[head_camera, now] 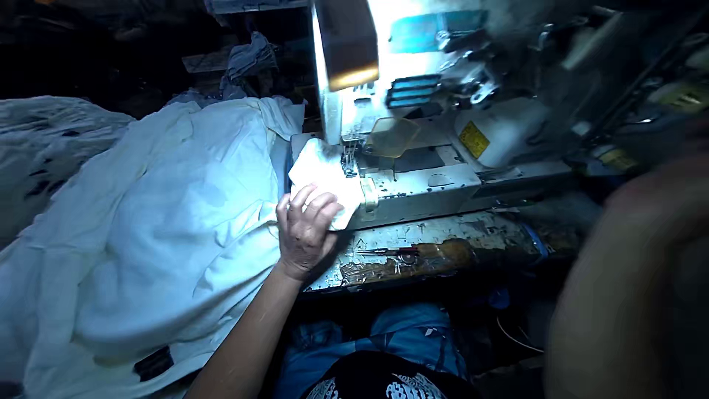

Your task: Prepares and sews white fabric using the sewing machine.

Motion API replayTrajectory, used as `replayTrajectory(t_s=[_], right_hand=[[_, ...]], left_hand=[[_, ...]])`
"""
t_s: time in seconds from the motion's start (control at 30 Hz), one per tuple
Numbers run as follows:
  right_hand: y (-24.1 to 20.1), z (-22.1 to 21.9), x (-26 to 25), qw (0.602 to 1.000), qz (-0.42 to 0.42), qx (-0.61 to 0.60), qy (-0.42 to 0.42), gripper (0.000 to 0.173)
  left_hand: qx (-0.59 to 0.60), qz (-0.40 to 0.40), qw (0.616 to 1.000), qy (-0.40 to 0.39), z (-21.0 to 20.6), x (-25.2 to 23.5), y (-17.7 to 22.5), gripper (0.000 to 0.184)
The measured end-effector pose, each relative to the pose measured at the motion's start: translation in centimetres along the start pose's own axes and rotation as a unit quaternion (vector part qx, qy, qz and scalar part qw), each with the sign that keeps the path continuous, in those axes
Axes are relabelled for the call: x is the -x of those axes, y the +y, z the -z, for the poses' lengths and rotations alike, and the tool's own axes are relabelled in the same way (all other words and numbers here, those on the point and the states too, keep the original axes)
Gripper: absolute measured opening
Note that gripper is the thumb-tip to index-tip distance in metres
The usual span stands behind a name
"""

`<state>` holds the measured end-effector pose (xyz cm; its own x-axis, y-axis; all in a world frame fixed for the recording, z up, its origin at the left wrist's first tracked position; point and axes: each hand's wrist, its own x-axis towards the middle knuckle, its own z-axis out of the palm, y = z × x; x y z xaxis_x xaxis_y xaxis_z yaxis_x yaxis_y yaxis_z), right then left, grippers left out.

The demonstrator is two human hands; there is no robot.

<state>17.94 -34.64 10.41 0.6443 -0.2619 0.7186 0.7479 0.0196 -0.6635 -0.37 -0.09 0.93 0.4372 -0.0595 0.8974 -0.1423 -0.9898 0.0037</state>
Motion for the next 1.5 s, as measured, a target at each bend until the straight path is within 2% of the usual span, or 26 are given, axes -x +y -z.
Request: replayTrajectory(t_s=[0.07,0.13,0.2,0.23,0.3,0.43,0.5,0.57,0.63,0.7,0.8,0.9,0.97,1.03,1.17,1.3,1.37,1.4,1.43,1.47,1.5], right_hand=[[-1.6,-2.4,8.9,0.981,0.081,0.1,-0.143,0.029],[-1.0,-5.2,15.8,0.937,0.122,0.178,-0.274,0.035],[-0.1,-6.9,19.6,0.879,0.118,0.25,-0.389,0.038],[0.3,-7.3,20.5,0.857,0.117,0.269,-0.423,0.033],[0.9,-7.8,20.7,0.859,0.134,0.255,-0.423,0.024],[0.3,-7.8,19.0,0.923,0.107,0.132,-0.344,0.031],[-1.1,-7.5,17.6,0.918,0.098,0.127,-0.362,0.044],[-2.2,-7.3,16.9,0.908,0.104,0.142,-0.381,0.056],[-3.5,-8.5,16.4,0.905,0.143,0.155,-0.369,0.048],[-5.0,-11.1,15.6,0.891,0.21,0.188,-0.356,0.037],[-6.8,-16.6,14.9,0.858,0.279,0.239,-0.359,0.028],[-5.7,-20.8,14.8,0.835,0.281,0.239,-0.409,0.02],[-5.5,-20.0,15.0,0.849,0.279,0.204,-0.401,0.023],[-5.3,-16.6,15.9,0.856,0.267,0.201,-0.395,0.028],[-2.1,-10.8,18.0,0.833,0.237,0.275,-0.417,0.042],[-0.5,-8.4,18.9,0.82,0.201,0.316,-0.433,0.051],[-1.2,-8.4,18.7,0.836,0.186,0.299,-0.42,0.048],[-1.7,-8.4,18.5,0.85,0.172,0.283,-0.41,0.046],[-2.0,-8.3,18.1,0.865,0.153,0.265,-0.398,0.044],[-2.2,-8.2,17.7,0.88,0.13,0.247,-0.385,0.042],[-2.3,-7.9,17.2,0.892,0.108,0.233,-0.373,0.04]], left_hand=[[-0.027,0.054,0.995,-0.075,2.1,-2.5,0.3,0.031],[-0.092,0.073,0.976,-0.182,3.7,-5.5,0.5,0.039],[-0.142,0.074,0.952,-0.262,3.7,-8.0,0.6,0.033],[-0.162,0.074,0.943,-0.283,3.1,-9.0,0.2,0.025],[-0.183,0.087,0.933,-0.296,1.2,-10.7,-1.6,0.011],[-0.208,0.194,0.915,-0.284,-1.6,-13.0,-8.1,0.023],[-0.205,0.244,0.92,-0.228,0.3,-12.1,-10.3,0.021],[-0.184,0.199,0.958,-0.097,3.7,-9.2,-9.6,0.022],[-0.175,0.094,0.98,0.01,6.4,-5.6,-7.9,0.022],[-0.167,0.02,0.983,0.069,7.5,-2.7,-7.2,0.018],[-0.143,-0.016,0.984,0.107,7.0,-1.0,-7.4,0.011],[-0.09,-0.012,0.987,0.136,7.2,-0.5,-6.9,0.015],[-0.04,0.008,0.984,0.173,8.8,-1.0,-7.0,0.021],[-0.021,0.015,0.978,0.205,10.4,-1.0,-6.8,0.02],[0.008,-0.001,0.979,0.205,10.9,-0.3,-6.3,0.021],[0.034,-0.008,0.978,0.204,9.8,0.1,-5.5,0.02],[0.057,-0.008,0.984,0.169,9.8,-0.1,-4.7,0.018],[0.095,-0.001,0.988,0.119,10.2,-0.4,-3.9,0.016],[0.161,0.016,0.986,0.035,10.9,-0.8,-2.9,0.013],[0.244,0.034,0.966,-0.081,11.5,-1.6,-1.9,0.01],[0.318,0.029,0.926,-0.203,11.3,-2.7,-1.1,0.011]])
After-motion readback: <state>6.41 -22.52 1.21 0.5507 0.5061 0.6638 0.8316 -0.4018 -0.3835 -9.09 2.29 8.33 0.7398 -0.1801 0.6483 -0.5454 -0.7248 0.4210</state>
